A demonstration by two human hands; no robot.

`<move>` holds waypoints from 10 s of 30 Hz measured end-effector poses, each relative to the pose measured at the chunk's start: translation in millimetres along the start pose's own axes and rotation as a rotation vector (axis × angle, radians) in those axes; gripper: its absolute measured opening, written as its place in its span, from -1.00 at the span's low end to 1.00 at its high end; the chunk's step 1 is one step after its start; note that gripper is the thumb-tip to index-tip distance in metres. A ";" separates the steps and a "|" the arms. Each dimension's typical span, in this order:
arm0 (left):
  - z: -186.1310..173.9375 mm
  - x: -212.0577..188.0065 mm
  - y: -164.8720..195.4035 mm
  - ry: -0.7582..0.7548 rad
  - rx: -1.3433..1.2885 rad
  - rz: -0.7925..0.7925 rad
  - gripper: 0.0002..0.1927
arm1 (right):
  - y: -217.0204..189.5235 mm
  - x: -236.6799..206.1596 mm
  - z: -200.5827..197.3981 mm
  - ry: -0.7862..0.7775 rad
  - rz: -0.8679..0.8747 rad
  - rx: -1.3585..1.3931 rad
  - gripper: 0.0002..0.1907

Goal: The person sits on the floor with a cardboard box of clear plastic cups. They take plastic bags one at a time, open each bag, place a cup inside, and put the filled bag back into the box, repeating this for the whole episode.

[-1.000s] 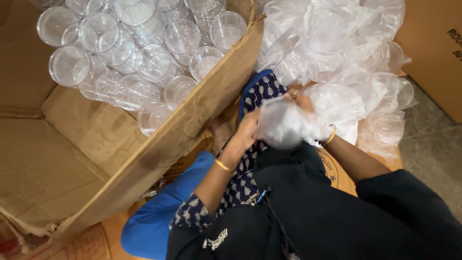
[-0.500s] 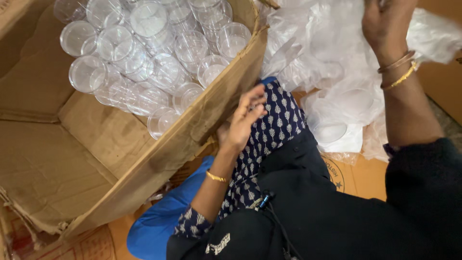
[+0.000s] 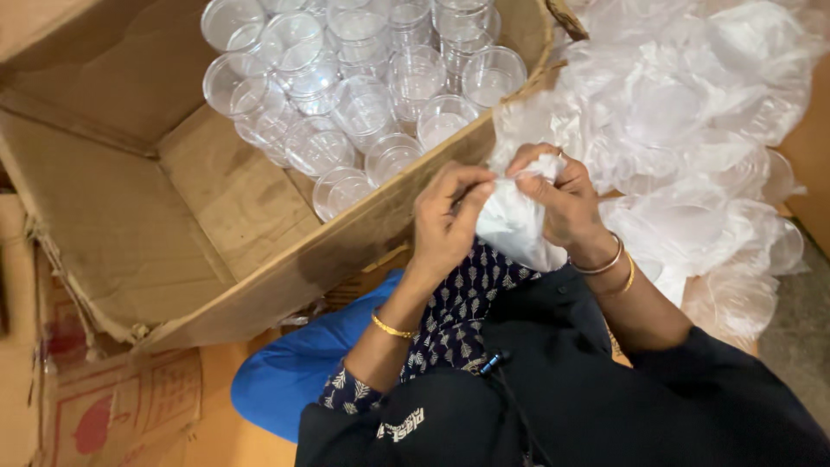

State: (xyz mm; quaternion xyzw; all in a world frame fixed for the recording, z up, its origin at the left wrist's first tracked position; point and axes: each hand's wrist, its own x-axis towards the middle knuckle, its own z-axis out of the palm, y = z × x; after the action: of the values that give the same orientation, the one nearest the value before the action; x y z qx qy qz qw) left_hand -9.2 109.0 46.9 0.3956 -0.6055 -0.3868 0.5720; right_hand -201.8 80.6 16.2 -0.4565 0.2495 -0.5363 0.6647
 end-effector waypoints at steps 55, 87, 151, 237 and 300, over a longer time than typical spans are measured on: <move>-308.8 144.1 -140.9 0.541 0.633 -0.560 -0.57 | 182.6 301.6 162.4 -0.251 -0.258 -1.175 -0.83; -89.0 4.0 -22.5 -0.465 0.061 -0.112 -0.78 | -72.7 37.0 -69.1 -0.011 -0.389 -1.470 -0.76; -90.7 -0.4 -43.1 0.179 -0.827 -0.047 -0.80 | 49.3 90.2 107.7 -0.024 0.090 -0.113 -0.60; -79.3 13.3 22.0 -0.242 0.078 -0.104 -0.64 | -76.4 64.3 -87.4 0.002 -0.400 -1.050 -0.43; -90.8 31.6 7.4 -0.024 0.103 -0.005 -0.30 | 17.3 95.8 46.6 -0.018 -0.196 -0.210 -0.83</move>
State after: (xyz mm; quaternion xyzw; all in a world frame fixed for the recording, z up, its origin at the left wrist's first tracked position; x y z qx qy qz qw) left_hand 80.2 81.2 70.1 0.4216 -0.6304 -0.3614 0.5425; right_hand -126.3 6.4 37.6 -0.5505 0.2527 -0.5653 0.5599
